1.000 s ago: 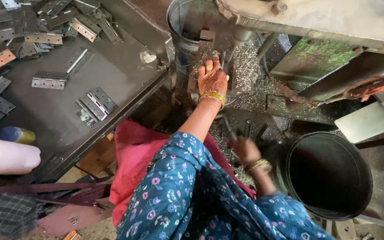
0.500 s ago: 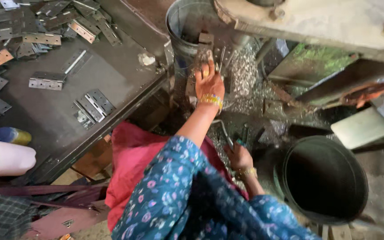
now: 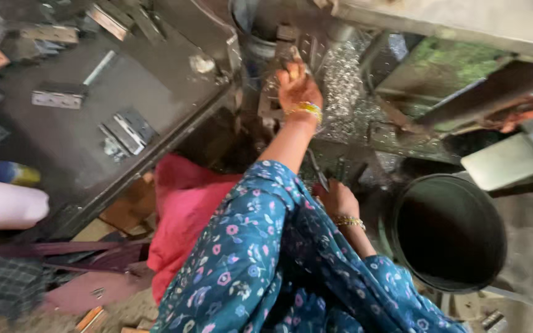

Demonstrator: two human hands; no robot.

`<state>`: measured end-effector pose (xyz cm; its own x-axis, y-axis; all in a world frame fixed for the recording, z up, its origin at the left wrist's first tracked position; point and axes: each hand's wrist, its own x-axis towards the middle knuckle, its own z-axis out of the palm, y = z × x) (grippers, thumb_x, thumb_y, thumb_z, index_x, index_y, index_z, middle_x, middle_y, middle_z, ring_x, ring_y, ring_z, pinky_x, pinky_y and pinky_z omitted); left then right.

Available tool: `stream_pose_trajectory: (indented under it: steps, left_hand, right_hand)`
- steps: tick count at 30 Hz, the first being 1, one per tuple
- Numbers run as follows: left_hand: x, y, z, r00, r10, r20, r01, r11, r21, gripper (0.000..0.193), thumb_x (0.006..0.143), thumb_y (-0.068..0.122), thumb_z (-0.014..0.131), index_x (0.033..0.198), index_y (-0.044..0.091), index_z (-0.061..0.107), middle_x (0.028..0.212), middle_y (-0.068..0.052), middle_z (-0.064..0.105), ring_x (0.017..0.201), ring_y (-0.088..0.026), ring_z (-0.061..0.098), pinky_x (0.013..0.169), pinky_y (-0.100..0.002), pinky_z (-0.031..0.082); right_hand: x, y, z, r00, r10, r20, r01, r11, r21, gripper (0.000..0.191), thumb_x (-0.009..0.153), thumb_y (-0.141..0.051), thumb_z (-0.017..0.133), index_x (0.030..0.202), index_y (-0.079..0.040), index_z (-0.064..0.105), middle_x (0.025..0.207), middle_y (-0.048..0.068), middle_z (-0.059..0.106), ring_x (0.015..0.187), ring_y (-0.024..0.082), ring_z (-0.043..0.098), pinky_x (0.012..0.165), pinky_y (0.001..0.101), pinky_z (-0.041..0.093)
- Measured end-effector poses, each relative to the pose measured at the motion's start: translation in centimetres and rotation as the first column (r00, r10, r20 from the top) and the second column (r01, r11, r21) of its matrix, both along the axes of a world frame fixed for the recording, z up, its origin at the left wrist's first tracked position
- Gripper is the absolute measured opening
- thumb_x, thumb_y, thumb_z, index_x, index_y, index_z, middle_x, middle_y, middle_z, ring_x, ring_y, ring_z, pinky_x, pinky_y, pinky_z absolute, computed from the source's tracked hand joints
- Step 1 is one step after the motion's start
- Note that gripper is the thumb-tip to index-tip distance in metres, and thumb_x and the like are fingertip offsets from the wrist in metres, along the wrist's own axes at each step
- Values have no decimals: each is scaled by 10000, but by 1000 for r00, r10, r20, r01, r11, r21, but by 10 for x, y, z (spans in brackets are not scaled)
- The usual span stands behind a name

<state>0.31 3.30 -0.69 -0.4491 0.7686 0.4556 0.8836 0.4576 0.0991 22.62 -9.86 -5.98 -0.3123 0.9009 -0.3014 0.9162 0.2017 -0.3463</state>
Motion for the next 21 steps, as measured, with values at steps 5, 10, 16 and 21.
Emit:
stream_pose_trajectory:
  steps: [5, 10, 16, 21]
  left_hand:
    - [-7, 0, -2, 998, 10, 59, -2, 991, -134, 408, 888, 252, 541, 1225, 104, 716, 1545, -79, 456, 1335, -283, 432, 1108, -496, 309]
    - [-5, 7, 0, 999, 39, -17, -40, 992, -116, 440, 885, 290, 554, 1268, 117, 683, 1565, -108, 450, 1353, -268, 442, 1102, -473, 321]
    - [-20, -31, 40, 1000, -2, -19, 5, 984, 176, 342, 727, 303, 644, 1032, 178, 737, 1323, -60, 627, 1179, -271, 590, 942, -478, 455]
    - [-90, -129, 47, 940, -253, 229, 191, 946, 260, 161, 787, 281, 694, 864, 148, 744, 904, -95, 746, 955, -324, 706, 843, -494, 522]
  right_hand:
    - [12, 27, -7, 970, 198, 142, -204, 979, 28, 456, 898, -536, 603, 1034, -112, 707, 1062, 227, 728, 1009, 421, 695, 829, 555, 538]
    - [8, 8, -54, 999, -7, -32, 8, 1000, 27, 434, 942, -509, 602, 1079, -105, 684, 1070, 229, 729, 1004, 427, 688, 820, 556, 526]
    - [21, 7, -69, 1000, 12, -26, -12, 1000, 21, 361, 954, -419, 616, 1168, -132, 660, 1072, 209, 729, 956, 425, 687, 762, 548, 524]
    - [22, -1, 6, 936, 60, -346, 112, 883, 455, 281, 951, -268, 707, 1159, -83, 664, 1019, 138, 733, 876, 320, 702, 741, 443, 548]
